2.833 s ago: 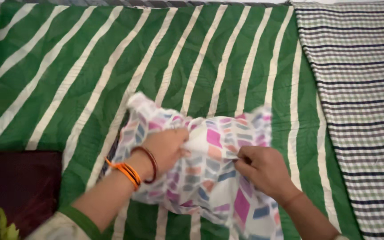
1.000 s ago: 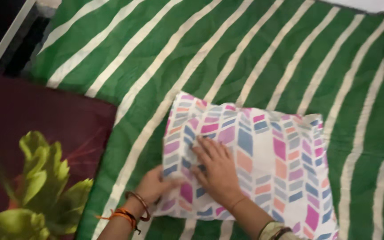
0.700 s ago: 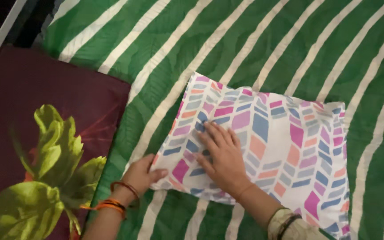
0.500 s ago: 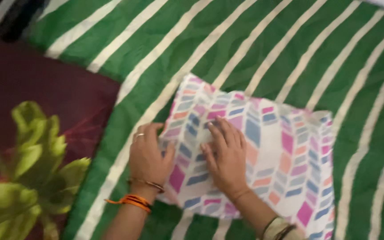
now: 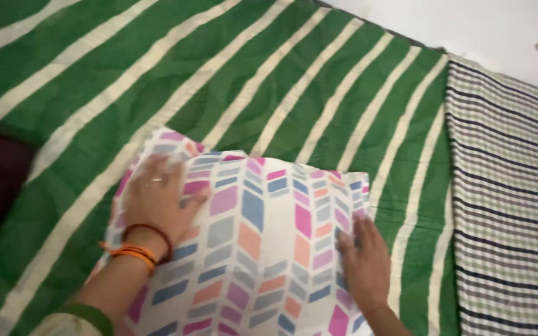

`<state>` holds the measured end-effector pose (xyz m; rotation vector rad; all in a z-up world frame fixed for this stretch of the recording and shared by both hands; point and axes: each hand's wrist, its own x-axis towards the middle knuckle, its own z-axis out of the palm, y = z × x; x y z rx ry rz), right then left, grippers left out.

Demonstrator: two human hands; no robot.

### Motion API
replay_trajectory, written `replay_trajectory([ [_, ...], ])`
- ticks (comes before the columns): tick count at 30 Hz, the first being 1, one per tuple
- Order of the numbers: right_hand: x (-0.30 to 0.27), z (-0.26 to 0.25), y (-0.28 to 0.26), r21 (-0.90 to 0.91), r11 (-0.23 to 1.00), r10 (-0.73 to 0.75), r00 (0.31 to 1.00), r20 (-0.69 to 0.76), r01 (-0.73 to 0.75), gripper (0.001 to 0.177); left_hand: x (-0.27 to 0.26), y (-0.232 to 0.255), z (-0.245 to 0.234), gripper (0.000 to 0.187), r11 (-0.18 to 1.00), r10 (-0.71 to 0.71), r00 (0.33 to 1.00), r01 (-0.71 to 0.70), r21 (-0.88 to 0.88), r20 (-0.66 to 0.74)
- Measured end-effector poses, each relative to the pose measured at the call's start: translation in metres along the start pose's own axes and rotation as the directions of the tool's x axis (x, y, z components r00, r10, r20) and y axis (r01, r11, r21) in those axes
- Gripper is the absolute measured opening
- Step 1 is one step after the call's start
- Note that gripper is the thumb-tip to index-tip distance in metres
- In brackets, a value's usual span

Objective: The person straightens a floral pillowcase on a bed with a green striped sheet, then smooths the sheet and a second striped sheet on an adjacent bed. The person then smooths a patterned bedspread on a third bed.

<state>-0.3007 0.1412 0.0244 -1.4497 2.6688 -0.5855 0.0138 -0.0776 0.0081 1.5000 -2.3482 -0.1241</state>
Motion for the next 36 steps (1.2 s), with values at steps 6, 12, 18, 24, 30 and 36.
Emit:
replay_trajectory([
  [6, 0.028, 0.008, 0.005, 0.267, 0.896, 0.351, 0.934, 0.067, -0.356, 0.044, 0.014, 0.08, -0.005, 0.064, 0.981, 0.085, 0.996, -0.077, -0.178, 0.035],
  [12, 0.069, 0.066, -0.05, 0.089, 0.933, -0.344, 0.937, -0.061, 0.349, 0.042, 0.0, 0.152, 0.035, 0.054, 0.93, 0.329, 0.939, -0.304, -0.209, 0.097],
  [18, 0.046, 0.038, 0.027, 0.337, 0.889, 0.266, 0.948, 0.174, -0.311, 0.066, -0.006, 0.148, 0.041, 0.054, 0.94, 0.315, 0.943, -0.294, -0.175, 0.109],
  [24, -0.025, 0.01, 0.038, 0.399, 0.882, 0.294, 0.955, -0.051, -0.25, 0.051, -0.014, 0.176, 0.023, 0.056, 0.965, 0.226, 0.973, -0.219, -0.142, 0.041],
  [30, -0.08, 0.018, -0.024, 0.192, 0.973, -0.08, 0.969, -0.232, 0.126, 0.049, -0.062, 0.21, 0.021, 0.056, 0.885, 0.459, 0.888, -0.452, -0.111, 0.039],
  [36, -0.116, 0.006, 0.035, 0.18, 0.983, 0.06, 0.989, -0.136, -0.035, 0.05, -0.067, 0.187, 0.024, 0.066, 0.854, 0.52, 0.85, -0.516, -0.065, 0.09],
])
